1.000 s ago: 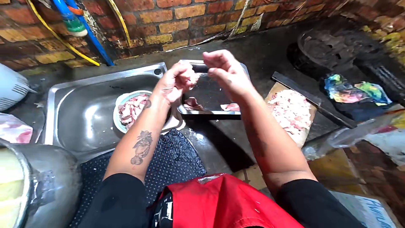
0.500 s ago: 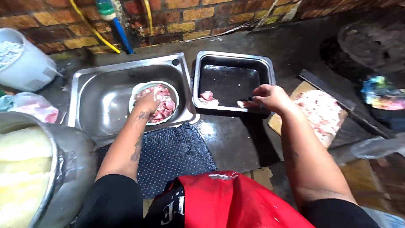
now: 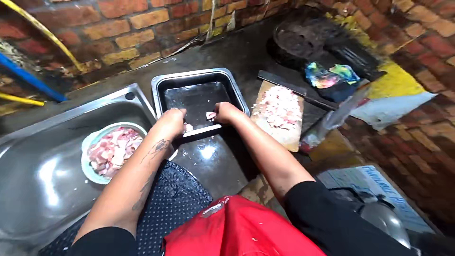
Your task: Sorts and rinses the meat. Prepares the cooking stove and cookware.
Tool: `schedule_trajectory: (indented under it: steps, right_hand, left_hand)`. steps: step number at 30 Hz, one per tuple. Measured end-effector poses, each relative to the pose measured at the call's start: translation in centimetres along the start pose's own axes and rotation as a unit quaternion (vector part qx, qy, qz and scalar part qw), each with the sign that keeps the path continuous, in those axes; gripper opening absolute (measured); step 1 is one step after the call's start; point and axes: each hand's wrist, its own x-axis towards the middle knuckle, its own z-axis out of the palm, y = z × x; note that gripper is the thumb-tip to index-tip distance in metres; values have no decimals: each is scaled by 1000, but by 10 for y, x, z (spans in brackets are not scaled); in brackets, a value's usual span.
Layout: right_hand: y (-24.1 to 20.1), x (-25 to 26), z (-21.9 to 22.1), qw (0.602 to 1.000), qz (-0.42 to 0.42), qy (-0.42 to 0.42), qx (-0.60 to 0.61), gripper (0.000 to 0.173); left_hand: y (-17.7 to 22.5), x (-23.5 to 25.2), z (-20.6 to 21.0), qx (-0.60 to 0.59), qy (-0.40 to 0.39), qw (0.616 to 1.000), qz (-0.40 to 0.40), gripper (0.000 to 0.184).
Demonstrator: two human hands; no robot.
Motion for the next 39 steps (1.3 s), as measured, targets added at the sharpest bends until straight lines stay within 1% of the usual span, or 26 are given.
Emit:
schedule_trajectory:
  steps: [1, 2, 4, 6, 7, 8, 10, 12, 14, 15, 17, 18, 20, 22, 24, 26, 27, 29, 31, 33, 35, 37, 39]
  right_hand:
    - [1, 0, 2, 1000, 8, 7, 13, 36]
    - [3, 0, 2, 999, 14, 11, 28, 37]
    - [10, 2, 3, 997, 20, 27, 64, 37]
    - [18, 5, 4, 992, 21, 46, 114, 35]
    - [23, 8, 7, 987, 15, 61, 151, 34]
    - [26, 9, 9, 979, 5, 78, 191, 34]
    - [27, 10, 11, 960, -8, 108, 257, 34]
    - [27, 10, 13, 945, -15, 143, 295, 36]
    - [28, 10, 14, 937, -16, 161, 309, 36]
    - [27, 9, 14, 935, -15, 164, 313, 35]
    - [25, 8, 14, 932, -14, 167, 321, 35]
    - [25, 7, 14, 932, -15, 166, 322, 35]
    - [26, 7, 15, 931, -19, 166, 325, 36]
    - [26, 7, 16, 927, -22, 172, 333, 36]
    - [26, 6, 16, 922, -23, 173, 346, 36]
    - [27, 6, 19, 919, -27, 170, 354, 37]
    - [27, 6, 20, 919, -29, 169, 354, 37]
    - [26, 5, 20, 922, -34, 169, 348, 38]
    - [26, 3, 19, 926, -40, 169, 334, 41]
    - [26, 3, 17, 928, -48, 180, 322, 43]
    - [25, 5, 18, 926, -51, 191, 321, 41]
    - [23, 5, 19, 926, -52, 193, 322, 34]
    - [21, 4, 19, 927, -61, 197, 314, 27]
  left_hand:
    - [4, 9, 1, 40, -53, 998, -18, 40]
    - [7, 17, 2, 70, -89, 993, -30, 38]
    - [7, 31, 0, 93, -133, 986, -45, 41]
    - [4, 42, -6, 60, -173, 982, -46, 37]
    - [1, 45, -8, 13, -188, 981, -46, 36]
    - [-3, 46, -10, -46, -192, 979, -48, 36]
    - [-13, 45, -12, -177, -164, 969, -55, 33]
    - [-17, 42, -19, -298, -130, 944, -55, 31]
    - [-16, 38, -29, -378, -119, 917, -38, 31]
    - [-16, 36, -36, -400, -125, 907, -29, 36]
    - [-18, 33, -45, -412, -131, 901, -23, 48]
    - [-20, 32, -48, -418, -128, 899, -21, 48]
    - [-25, 31, -50, -448, -114, 887, -14, 35]
    - [-28, 30, -51, -469, -99, 878, -4, 31]
    - [-29, 29, -50, -465, -87, 881, 0, 32]
    - [-30, 30, -46, -437, -80, 896, -6, 34]
    - [-30, 31, -45, -401, -72, 913, -17, 35]
    - [-28, 34, -43, -283, -41, 957, -53, 37]
    - [-27, 35, -41, -177, 5, 981, -81, 42]
    - [-25, 32, -40, -133, 54, 985, -92, 42]
    - [-24, 25, -40, -126, 86, 985, -84, 34]
    - [-24, 21, -29, -112, 95, 987, -68, 25]
    - [-21, 13, -10, -79, 84, 992, -57, 22]
